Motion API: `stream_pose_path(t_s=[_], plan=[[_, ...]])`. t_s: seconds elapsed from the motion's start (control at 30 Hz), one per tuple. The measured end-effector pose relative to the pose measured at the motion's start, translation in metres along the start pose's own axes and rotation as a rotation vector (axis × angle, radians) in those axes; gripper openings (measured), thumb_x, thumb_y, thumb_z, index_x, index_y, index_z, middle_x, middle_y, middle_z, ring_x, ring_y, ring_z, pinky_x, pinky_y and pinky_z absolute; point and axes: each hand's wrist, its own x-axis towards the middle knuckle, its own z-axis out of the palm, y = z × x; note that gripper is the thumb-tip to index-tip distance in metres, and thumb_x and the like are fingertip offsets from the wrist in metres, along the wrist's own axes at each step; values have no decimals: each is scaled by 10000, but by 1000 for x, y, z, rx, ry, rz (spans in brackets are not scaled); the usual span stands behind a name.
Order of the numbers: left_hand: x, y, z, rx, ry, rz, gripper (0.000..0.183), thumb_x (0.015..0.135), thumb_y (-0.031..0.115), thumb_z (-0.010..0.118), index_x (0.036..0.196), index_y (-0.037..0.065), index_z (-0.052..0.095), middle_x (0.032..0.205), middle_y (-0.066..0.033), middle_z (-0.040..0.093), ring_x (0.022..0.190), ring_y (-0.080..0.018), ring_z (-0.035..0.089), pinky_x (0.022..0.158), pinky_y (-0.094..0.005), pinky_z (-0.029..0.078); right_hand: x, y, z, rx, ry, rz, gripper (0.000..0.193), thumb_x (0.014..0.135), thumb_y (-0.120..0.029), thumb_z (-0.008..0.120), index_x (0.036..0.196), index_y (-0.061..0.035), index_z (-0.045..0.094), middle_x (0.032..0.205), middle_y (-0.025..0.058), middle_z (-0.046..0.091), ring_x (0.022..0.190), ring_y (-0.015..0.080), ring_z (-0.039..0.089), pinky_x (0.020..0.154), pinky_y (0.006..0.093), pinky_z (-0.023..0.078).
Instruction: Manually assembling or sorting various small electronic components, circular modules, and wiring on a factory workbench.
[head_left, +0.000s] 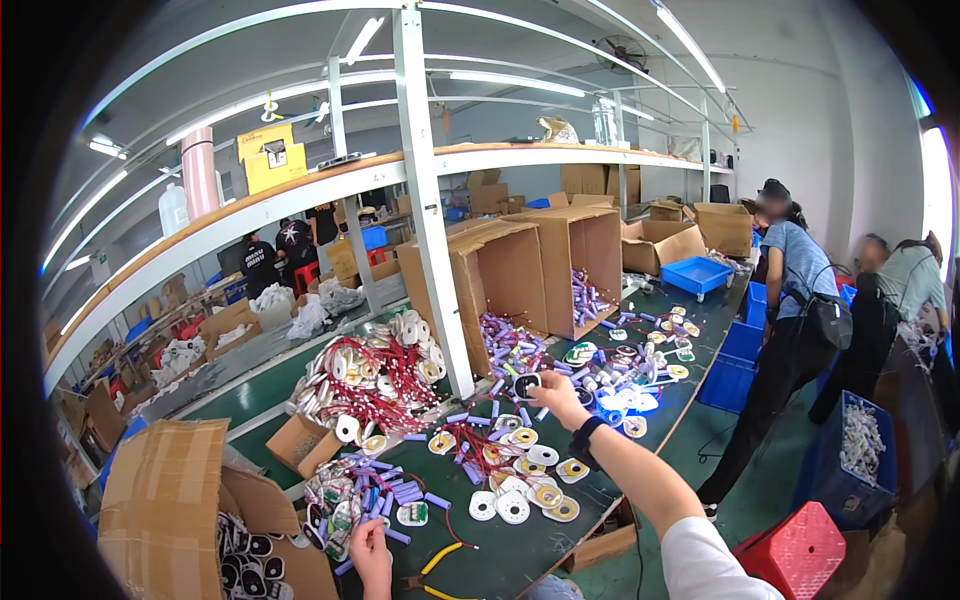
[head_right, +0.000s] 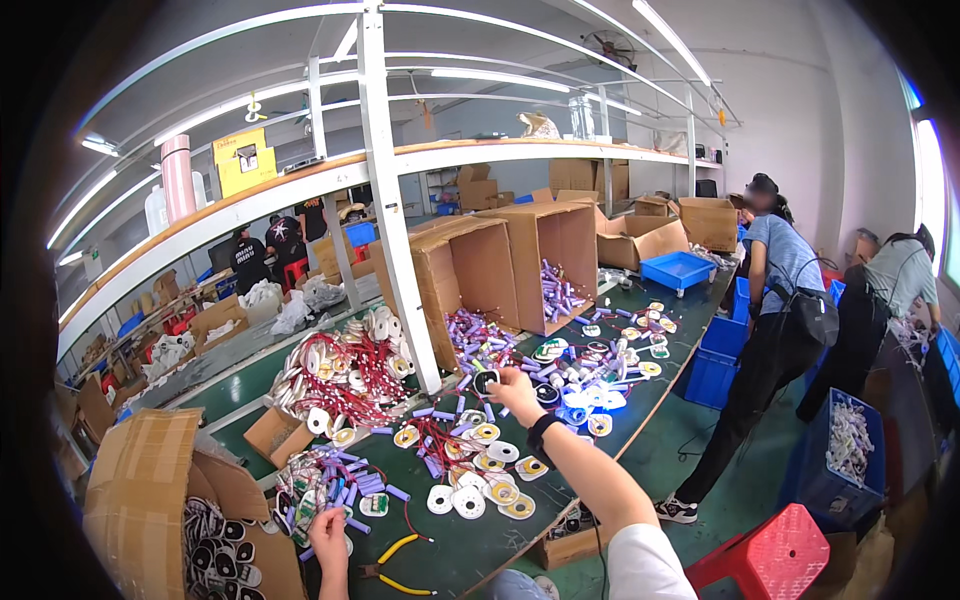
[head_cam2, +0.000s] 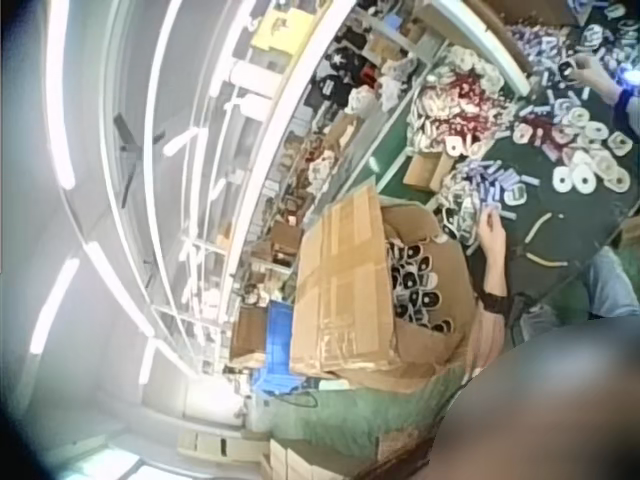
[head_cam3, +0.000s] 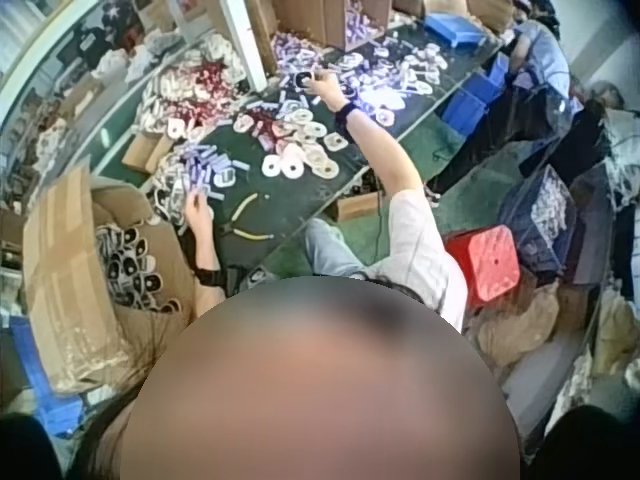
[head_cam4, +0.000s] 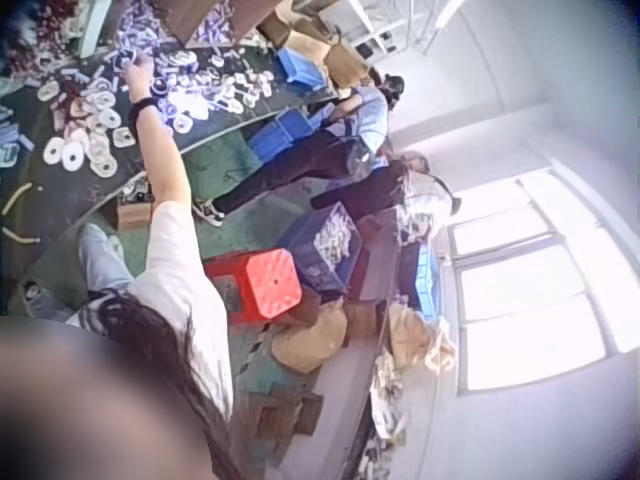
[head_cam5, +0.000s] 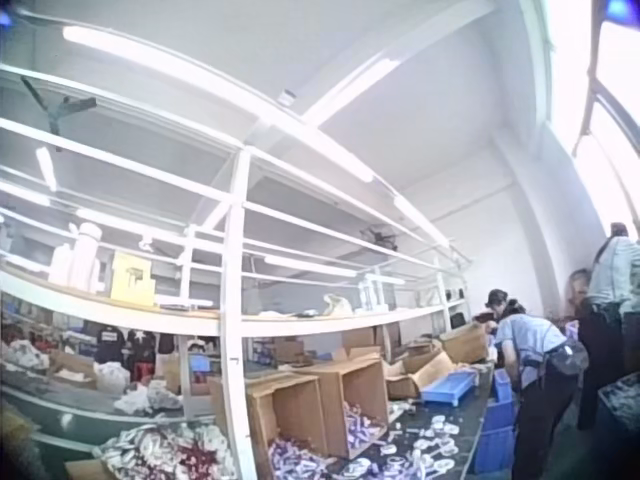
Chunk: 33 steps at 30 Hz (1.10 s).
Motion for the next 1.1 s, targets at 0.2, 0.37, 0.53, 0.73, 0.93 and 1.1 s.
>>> stream_pose_path(t_s=[0.2,0.37,0.53,0.73,0.93,1.1], plan=[[2,-7,1,30,-13,34,106,798,6,549,868,-26,623,771,-62,603,698,-112,554,639,-231,439,5,40,2,-90,74,101,236,740,2,580,968,64,578,881,87,608,758,163,606,647,264,530],[2,-15,-1,9,-25,58,96,822,28,546,878,-12,613,803,-59,564,683,-116,530,602,-232,416,13,41,-20,-157,166,154,280,732,20,563,1006,76,566,874,96,607,749,177,611,612,278,533],[1,-12,1,-5,-21,55,95,820,28,548,876,-14,613,803,-66,567,684,-120,535,605,-235,422,10,34,-54,-412,300,61,359,684,-73,615,1020,50,591,925,163,631,861,239,614,735,319,481],[0,-17,2,0,-13,47,98,824,34,548,881,-7,617,802,-71,578,675,-123,539,605,-234,426,-26,-16,-22,-515,-81,-150,266,718,-128,602,931,29,624,850,158,646,815,241,629,732,321,486],[0,-19,-1,131,-43,106,112,826,20,534,898,-3,616,802,-57,587,685,-118,544,611,-240,428,-80,-56,95,-516,-652,-384,186,779,-119,565,892,21,612,721,94,632,605,150,618,569,276,493],[-3,-16,1,190,-40,244,139,802,-14,519,910,12,603,790,-69,555,660,-145,530,592,-256,420,-101,-34,191,-265,-767,-306,173,797,-105,566,886,38,605,712,87,623,567,122,598,537,257,489]])
